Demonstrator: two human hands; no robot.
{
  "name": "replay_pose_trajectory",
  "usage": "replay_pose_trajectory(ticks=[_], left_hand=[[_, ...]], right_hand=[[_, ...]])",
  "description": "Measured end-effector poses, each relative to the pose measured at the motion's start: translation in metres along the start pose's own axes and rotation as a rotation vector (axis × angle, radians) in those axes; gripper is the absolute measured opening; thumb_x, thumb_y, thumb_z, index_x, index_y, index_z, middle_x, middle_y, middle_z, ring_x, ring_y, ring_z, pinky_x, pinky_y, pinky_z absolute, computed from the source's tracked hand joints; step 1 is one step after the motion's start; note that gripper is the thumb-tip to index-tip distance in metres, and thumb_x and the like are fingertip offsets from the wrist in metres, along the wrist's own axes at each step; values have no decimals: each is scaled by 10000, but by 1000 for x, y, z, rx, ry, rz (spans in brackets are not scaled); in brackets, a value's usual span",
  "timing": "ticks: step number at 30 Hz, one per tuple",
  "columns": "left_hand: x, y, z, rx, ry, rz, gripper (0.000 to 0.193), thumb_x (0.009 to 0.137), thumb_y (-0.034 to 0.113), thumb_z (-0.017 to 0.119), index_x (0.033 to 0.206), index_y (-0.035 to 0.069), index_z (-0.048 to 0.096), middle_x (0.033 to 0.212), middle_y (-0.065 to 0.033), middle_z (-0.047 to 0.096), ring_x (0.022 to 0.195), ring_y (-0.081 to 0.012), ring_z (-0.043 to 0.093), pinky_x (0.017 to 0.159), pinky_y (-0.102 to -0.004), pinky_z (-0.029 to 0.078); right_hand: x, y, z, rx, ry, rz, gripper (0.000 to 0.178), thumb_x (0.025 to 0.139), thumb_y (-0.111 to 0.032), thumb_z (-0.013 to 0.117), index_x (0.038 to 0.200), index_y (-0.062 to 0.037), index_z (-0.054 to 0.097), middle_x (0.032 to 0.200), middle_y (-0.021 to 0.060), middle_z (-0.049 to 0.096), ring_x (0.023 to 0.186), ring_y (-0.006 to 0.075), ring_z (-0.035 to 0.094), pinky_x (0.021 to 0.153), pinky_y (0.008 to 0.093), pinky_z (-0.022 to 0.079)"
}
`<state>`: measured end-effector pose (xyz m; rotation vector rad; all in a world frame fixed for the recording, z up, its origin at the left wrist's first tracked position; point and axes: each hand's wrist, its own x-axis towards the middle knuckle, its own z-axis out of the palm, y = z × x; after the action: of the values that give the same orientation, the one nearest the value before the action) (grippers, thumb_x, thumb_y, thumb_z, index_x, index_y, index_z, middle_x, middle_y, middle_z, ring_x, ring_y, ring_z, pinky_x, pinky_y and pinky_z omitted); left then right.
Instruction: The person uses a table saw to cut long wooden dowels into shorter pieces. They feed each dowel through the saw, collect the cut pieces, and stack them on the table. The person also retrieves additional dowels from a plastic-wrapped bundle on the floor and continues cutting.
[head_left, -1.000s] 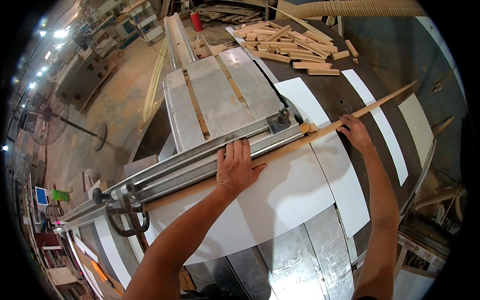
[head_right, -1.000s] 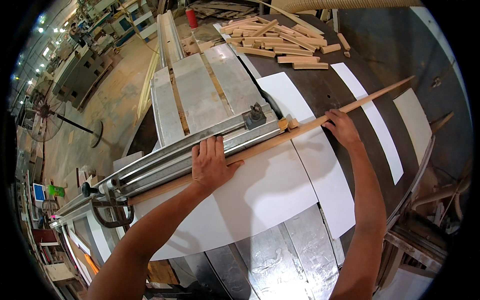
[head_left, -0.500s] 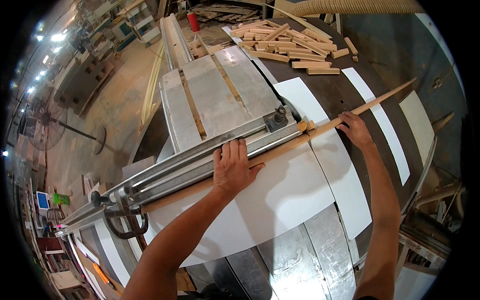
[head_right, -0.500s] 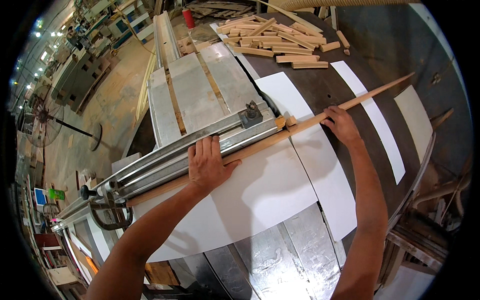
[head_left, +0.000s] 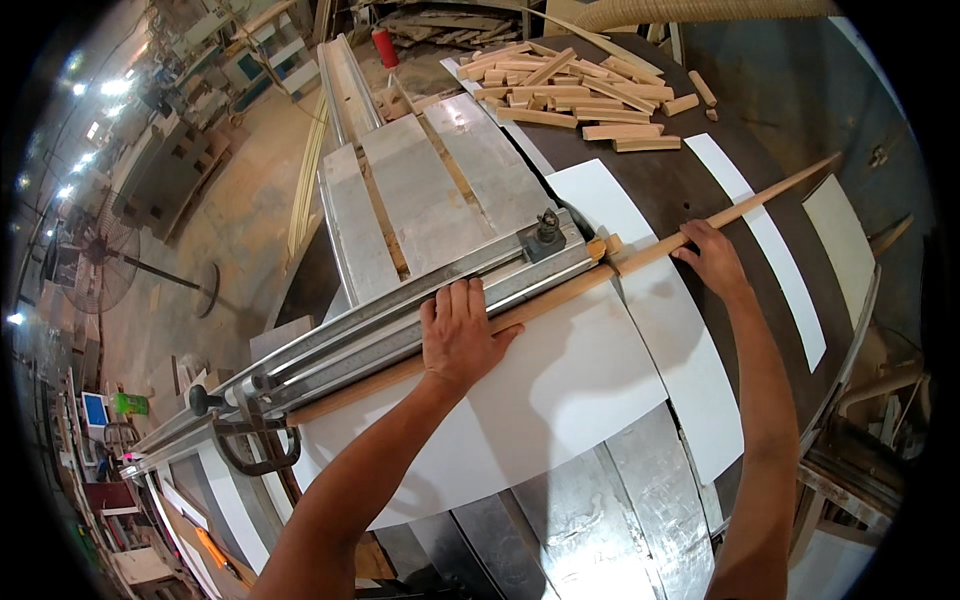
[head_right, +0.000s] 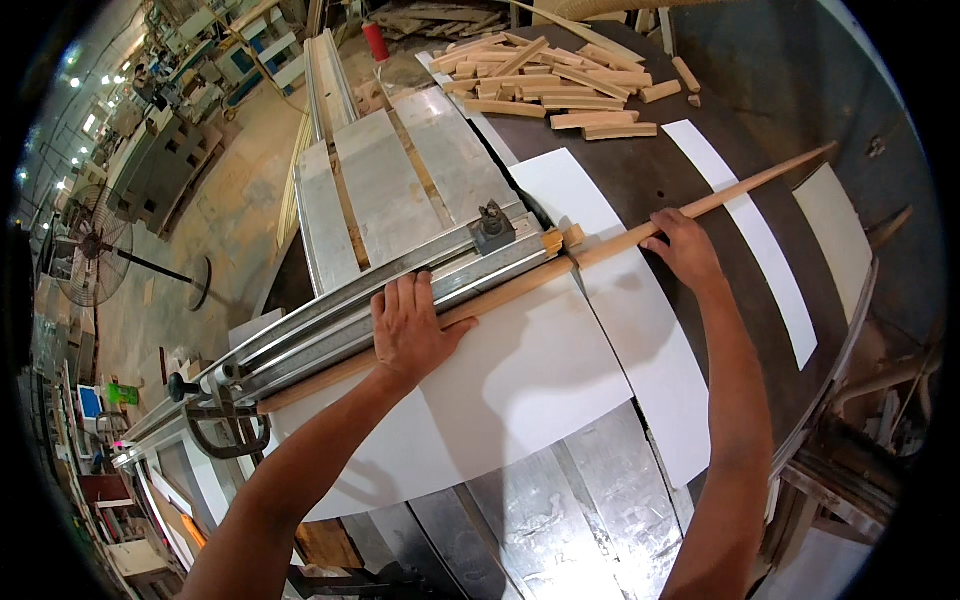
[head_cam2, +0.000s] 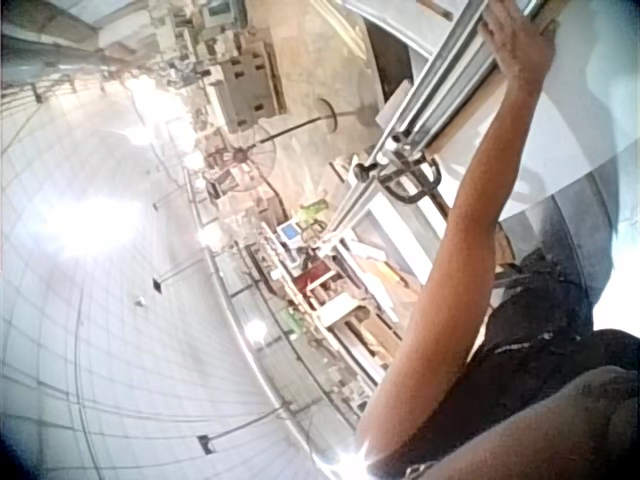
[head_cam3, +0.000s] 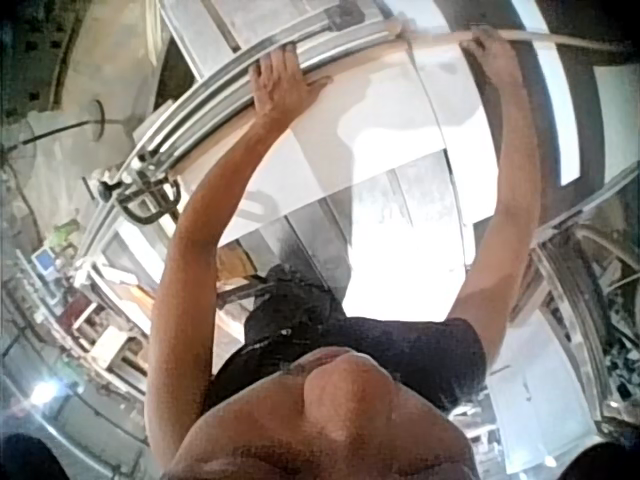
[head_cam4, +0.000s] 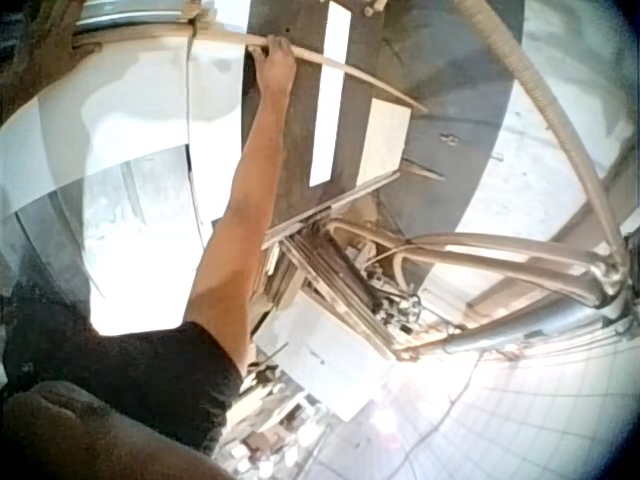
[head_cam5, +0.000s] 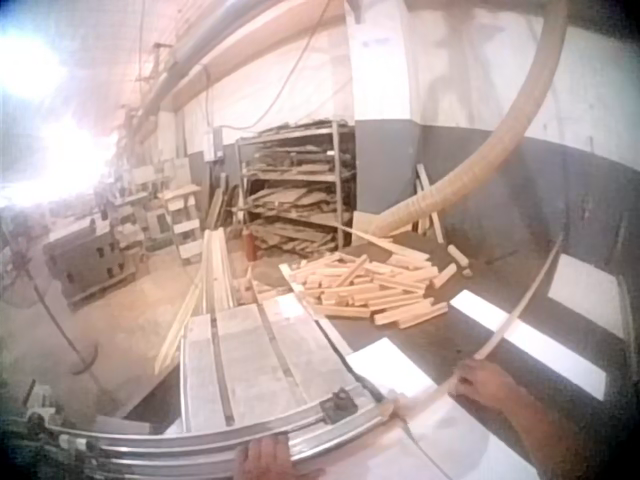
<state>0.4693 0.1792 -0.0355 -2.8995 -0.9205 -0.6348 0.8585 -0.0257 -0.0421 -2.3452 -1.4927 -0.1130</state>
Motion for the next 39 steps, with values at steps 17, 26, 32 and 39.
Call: replay_pose_trajectory(ticks=[17,26,32,39], left_hand=[[-5,4,6,-62,70,-23,843,682,488,883,1283,-10,564,1165,-125,565,1110,-305,535,969,-428,412],[-5,-3,2,-110,-22,-55,852,724,514,845,1316,-18,542,1182,-120,550,1104,-297,502,979,-423,385],[-6,-5,4,-81,-1,-6,878,740,559,799,1345,-20,536,1134,-109,542,1079,-270,501,981,-415,385],[-14,-17,-1,-19,30,43,840,776,474,796,1379,-28,496,1182,-120,527,1104,-280,496,1023,-425,378]], right_hand=[[-95,11,-49,-55,-37,-13,573,772,-203,837,1293,-56,651,1372,126,614,1209,348,593,1027,432,509],[-124,-49,-34,-14,-27,-43,571,736,-118,844,1270,-39,661,1349,149,621,1201,366,592,1037,439,496],[-188,-122,-19,55,-136,-64,601,604,-157,924,1151,-30,709,1184,154,705,1068,368,664,959,454,522],[-249,-221,-21,-31,-315,-3,713,618,-258,906,1270,-97,668,1356,118,589,1208,329,576,993,480,440]])
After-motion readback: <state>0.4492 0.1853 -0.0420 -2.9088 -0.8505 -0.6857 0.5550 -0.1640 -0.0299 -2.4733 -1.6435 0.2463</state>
